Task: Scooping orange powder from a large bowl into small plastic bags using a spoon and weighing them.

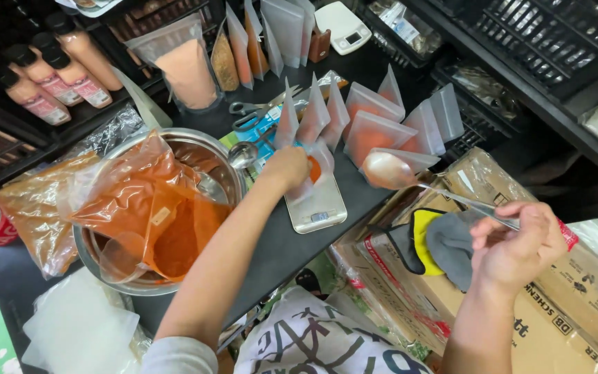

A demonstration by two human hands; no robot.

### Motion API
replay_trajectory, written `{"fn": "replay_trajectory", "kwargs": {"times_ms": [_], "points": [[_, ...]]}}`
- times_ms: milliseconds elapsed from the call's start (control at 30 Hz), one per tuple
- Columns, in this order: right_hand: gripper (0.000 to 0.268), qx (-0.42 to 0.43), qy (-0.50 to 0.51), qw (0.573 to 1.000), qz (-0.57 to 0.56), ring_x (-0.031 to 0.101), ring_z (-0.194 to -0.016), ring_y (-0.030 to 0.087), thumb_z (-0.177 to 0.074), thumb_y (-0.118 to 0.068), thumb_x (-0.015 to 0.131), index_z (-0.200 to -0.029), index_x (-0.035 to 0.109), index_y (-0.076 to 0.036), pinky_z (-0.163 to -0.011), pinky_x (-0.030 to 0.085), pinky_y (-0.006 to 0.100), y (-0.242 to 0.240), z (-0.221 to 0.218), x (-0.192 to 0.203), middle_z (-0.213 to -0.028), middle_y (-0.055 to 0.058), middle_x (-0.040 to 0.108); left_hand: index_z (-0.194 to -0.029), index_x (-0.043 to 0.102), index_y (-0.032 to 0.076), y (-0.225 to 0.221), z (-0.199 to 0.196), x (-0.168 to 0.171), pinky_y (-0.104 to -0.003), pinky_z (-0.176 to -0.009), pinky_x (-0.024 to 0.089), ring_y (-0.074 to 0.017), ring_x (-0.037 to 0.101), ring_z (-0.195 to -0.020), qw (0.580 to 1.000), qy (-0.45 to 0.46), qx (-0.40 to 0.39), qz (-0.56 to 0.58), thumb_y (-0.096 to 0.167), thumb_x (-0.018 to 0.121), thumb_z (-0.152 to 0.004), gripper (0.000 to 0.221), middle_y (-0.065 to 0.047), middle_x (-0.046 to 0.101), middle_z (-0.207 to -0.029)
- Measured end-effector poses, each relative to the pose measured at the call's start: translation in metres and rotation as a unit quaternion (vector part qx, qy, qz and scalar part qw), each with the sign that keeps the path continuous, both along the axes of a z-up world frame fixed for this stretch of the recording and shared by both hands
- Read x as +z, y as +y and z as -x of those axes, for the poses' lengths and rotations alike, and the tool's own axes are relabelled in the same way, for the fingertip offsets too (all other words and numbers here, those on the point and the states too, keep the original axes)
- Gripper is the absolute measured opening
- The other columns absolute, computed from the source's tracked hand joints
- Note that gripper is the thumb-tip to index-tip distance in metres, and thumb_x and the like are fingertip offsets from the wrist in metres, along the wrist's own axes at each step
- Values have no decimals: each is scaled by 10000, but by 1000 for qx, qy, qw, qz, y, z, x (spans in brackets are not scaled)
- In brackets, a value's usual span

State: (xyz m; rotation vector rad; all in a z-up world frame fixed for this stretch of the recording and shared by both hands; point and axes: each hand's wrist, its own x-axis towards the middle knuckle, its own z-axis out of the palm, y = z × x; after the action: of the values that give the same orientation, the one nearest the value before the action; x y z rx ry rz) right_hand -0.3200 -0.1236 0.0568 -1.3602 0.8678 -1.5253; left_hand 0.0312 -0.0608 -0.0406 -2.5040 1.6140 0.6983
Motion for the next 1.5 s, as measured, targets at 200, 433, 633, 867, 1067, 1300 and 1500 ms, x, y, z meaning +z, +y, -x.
{"fn": "replay_trajectory", "kwargs": {"times_ms": [200, 433, 633, 867, 1067, 1300, 1500], "points": [[314, 99, 69, 992, 44, 564, -406, 113, -1149, -118, 546, -882, 662, 1, -319, 366, 168, -2, -24, 9, -581, 89, 562, -989, 669, 48, -16, 14, 7, -468, -721, 526, -379, 670, -913, 998, 56, -2, -18, 179, 454, -952, 255, -172, 687, -1033], [264, 138, 125, 982, -37, 473, -282, 132, -981, -73, 605, -722, 645, -44, -272, 356, 224, 15, -99, 15, -437, 140, 544, -1060, 746, -68, -5, 26, 27, -548, -879, 579, -463, 704, -1050, 997, 59, -41, 38, 238, 563, -945, 374, -290, 728, -1057], [268, 178, 130, 974, -49, 487, -284, 129, -965, -83, 640, -699, 649, -51, -282, 357, 222, 15, -133, -15, -437, 136, 569, -1049, 742, -60, 8, 40, 68, -542, -871, 583, -443, 708, -1050, 997, 58, -36, 32, 279, 566, -956, 393, -278, 729, -1052], [281, 177, 158, 971, -36, 534, -310, 134, -964, -109, 645, -685, 653, -79, -315, 392, 229, 14, -148, -37, -457, 101, 614, -1097, 733, -86, 18, 49, 92, -514, -922, 570, -446, 699, -1082, 996, 83, -27, 30, 236, 534, -974, 397, -301, 721, -1091], [272, 170, 140, 974, -48, 535, -310, 140, -961, -97, 641, -690, 655, -76, -311, 386, 231, 14, -151, -56, -459, 110, 615, -1064, 748, -63, 9, 37, 59, -500, -880, 589, -430, 715, -1040, 996, 77, -31, 44, 240, 552, -951, 379, -284, 731, -1044], [280, 166, 118, 977, -63, 515, -304, 134, -982, -88, 610, -707, 655, -65, -307, 372, 226, 17, -129, -34, -462, 131, 603, -1032, 760, -37, 8, 32, 53, -482, -846, 600, -412, 729, -1002, 996, 68, -32, 50, 246, 562, -946, 356, -266, 739, -999], [280, 148, 80, 984, -55, 480, -272, 151, -990, -58, 586, -716, 637, -52, -268, 335, 219, 15, -103, -13, -455, 167, 577, -995, 772, -34, 1, 12, 22, -513, -850, 591, -436, 722, -1010, 994, 86, -7, 67, 266, 548, -963, 375, -278, 738, -971]]}}
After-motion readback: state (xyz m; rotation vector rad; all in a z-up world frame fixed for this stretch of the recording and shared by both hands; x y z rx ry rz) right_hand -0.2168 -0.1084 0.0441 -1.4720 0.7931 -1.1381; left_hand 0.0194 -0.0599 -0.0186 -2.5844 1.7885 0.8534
